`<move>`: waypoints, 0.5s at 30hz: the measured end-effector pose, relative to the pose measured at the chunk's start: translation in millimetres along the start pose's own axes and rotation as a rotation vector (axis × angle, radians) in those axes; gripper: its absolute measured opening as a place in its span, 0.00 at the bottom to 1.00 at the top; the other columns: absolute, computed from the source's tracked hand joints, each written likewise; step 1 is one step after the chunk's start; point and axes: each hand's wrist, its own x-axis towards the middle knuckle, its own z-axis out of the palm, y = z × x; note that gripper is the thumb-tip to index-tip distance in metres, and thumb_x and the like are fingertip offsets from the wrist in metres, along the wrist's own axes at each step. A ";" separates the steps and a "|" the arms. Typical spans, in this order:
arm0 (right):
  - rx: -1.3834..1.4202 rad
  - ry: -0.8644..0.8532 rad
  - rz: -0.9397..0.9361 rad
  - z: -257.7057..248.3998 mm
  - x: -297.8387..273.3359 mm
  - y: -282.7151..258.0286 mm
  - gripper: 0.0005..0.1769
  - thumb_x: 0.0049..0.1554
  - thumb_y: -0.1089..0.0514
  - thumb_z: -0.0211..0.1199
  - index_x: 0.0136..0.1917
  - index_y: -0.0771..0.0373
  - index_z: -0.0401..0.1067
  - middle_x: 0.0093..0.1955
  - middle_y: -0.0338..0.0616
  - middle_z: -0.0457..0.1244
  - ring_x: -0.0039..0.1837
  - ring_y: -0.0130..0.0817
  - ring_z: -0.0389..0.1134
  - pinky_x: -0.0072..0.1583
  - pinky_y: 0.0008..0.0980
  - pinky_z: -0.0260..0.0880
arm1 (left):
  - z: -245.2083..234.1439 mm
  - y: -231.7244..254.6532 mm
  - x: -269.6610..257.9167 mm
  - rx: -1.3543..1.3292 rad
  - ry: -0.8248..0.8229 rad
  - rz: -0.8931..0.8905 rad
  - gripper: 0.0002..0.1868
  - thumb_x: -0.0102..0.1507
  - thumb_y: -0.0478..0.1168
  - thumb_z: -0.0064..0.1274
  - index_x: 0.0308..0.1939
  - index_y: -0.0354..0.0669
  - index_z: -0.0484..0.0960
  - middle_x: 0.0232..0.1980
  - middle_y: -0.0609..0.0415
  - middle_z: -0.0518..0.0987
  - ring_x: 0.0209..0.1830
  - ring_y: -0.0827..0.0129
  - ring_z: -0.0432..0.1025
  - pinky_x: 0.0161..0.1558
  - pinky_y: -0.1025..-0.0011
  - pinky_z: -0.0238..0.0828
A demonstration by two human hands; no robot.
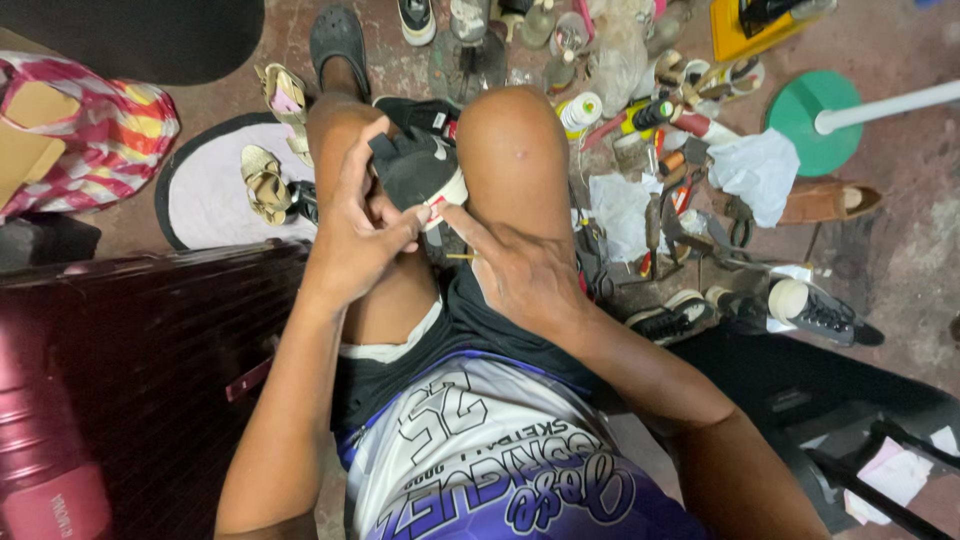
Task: The person holds a black and white sneaker on their lap and uses a small stick to apply a red substance to the heel area. They then use a brush to rub the treated area.
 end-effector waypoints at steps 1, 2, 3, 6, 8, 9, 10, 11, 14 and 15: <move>-0.012 0.000 0.004 -0.3 -1.2 0.6 0.36 0.59 0.61 0.61 0.79 0.47 0.59 0.47 0.47 0.68 0.44 0.48 0.71 0.47 0.46 0.71 | -0.3 0.2 -0.1 0.003 0.002 -0.013 0.47 0.62 0.23 0.58 0.81 0.41 0.51 0.63 0.45 0.71 0.31 0.83 0.67 0.34 0.82 0.73; -0.024 0.001 0.008 -1.0 -2.5 1.0 0.37 0.58 0.61 0.61 0.78 0.48 0.59 0.47 0.47 0.68 0.44 0.48 0.71 0.47 0.47 0.71 | -0.1 0.6 -0.7 0.006 0.003 -0.026 0.47 0.62 0.23 0.59 0.81 0.41 0.52 0.63 0.45 0.71 0.31 0.84 0.65 0.34 0.82 0.72; -0.039 0.005 0.002 -1.4 -0.4 2.8 0.37 0.57 0.61 0.61 0.78 0.48 0.59 0.47 0.47 0.69 0.44 0.48 0.71 0.46 0.47 0.70 | -0.1 2.0 0.4 0.006 -0.001 -0.022 0.47 0.62 0.23 0.59 0.81 0.41 0.52 0.65 0.45 0.71 0.31 0.84 0.66 0.34 0.82 0.72; -0.007 0.005 0.012 2.3 3.5 2.2 0.36 0.58 0.61 0.60 0.78 0.48 0.60 0.46 0.46 0.68 0.44 0.47 0.72 0.47 0.46 0.71 | -2.0 7.3 1.0 0.020 -0.010 -0.013 0.47 0.61 0.22 0.58 0.80 0.40 0.52 0.68 0.45 0.71 0.31 0.84 0.68 0.34 0.82 0.73; -0.013 -0.013 0.004 1.3 2.4 5.0 0.36 0.57 0.60 0.62 0.77 0.48 0.61 0.44 0.45 0.67 0.42 0.46 0.71 0.47 0.46 0.70 | -1.4 8.5 -0.2 0.042 -0.008 -0.014 0.46 0.61 0.23 0.58 0.80 0.41 0.53 0.67 0.45 0.72 0.30 0.84 0.69 0.34 0.82 0.74; -0.019 -0.023 -0.003 0.6 2.3 6.9 0.35 0.56 0.59 0.62 0.77 0.49 0.62 0.43 0.45 0.67 0.41 0.46 0.70 0.46 0.46 0.70 | -1.6 8.6 -0.8 0.028 -0.012 -0.009 0.46 0.61 0.23 0.58 0.80 0.40 0.53 0.67 0.45 0.72 0.31 0.84 0.69 0.35 0.82 0.74; -0.015 -0.022 -0.009 0.4 2.2 8.1 0.36 0.56 0.61 0.62 0.77 0.49 0.62 0.42 0.44 0.67 0.41 0.45 0.70 0.46 0.46 0.70 | -2.2 8.5 -1.3 0.013 -0.016 -0.004 0.46 0.62 0.22 0.57 0.80 0.40 0.53 0.67 0.45 0.72 0.31 0.84 0.70 0.35 0.81 0.74; -0.012 -0.021 -0.011 0.0 1.4 9.0 0.36 0.56 0.62 0.61 0.77 0.49 0.62 0.42 0.43 0.66 0.41 0.44 0.70 0.46 0.46 0.69 | -1.9 8.1 -1.7 -0.002 -0.024 0.000 0.45 0.62 0.22 0.57 0.81 0.40 0.53 0.67 0.45 0.72 0.32 0.83 0.70 0.36 0.81 0.75; -0.047 -0.024 -0.017 -0.3 0.9 10.1 0.36 0.57 0.63 0.61 0.77 0.48 0.62 0.41 0.42 0.66 0.40 0.42 0.69 0.46 0.45 0.69 | -3.0 7.4 -1.2 0.053 -0.025 0.063 0.45 0.62 0.22 0.58 0.80 0.40 0.54 0.71 0.44 0.70 0.32 0.82 0.70 0.35 0.80 0.74; -0.064 -0.026 -0.018 0.2 1.0 9.6 0.36 0.57 0.63 0.61 0.77 0.48 0.62 0.40 0.42 0.65 0.40 0.41 0.69 0.46 0.44 0.69 | -3.7 7.4 -0.6 0.048 -0.027 0.062 0.45 0.62 0.23 0.58 0.80 0.40 0.54 0.71 0.44 0.70 0.32 0.83 0.70 0.35 0.80 0.74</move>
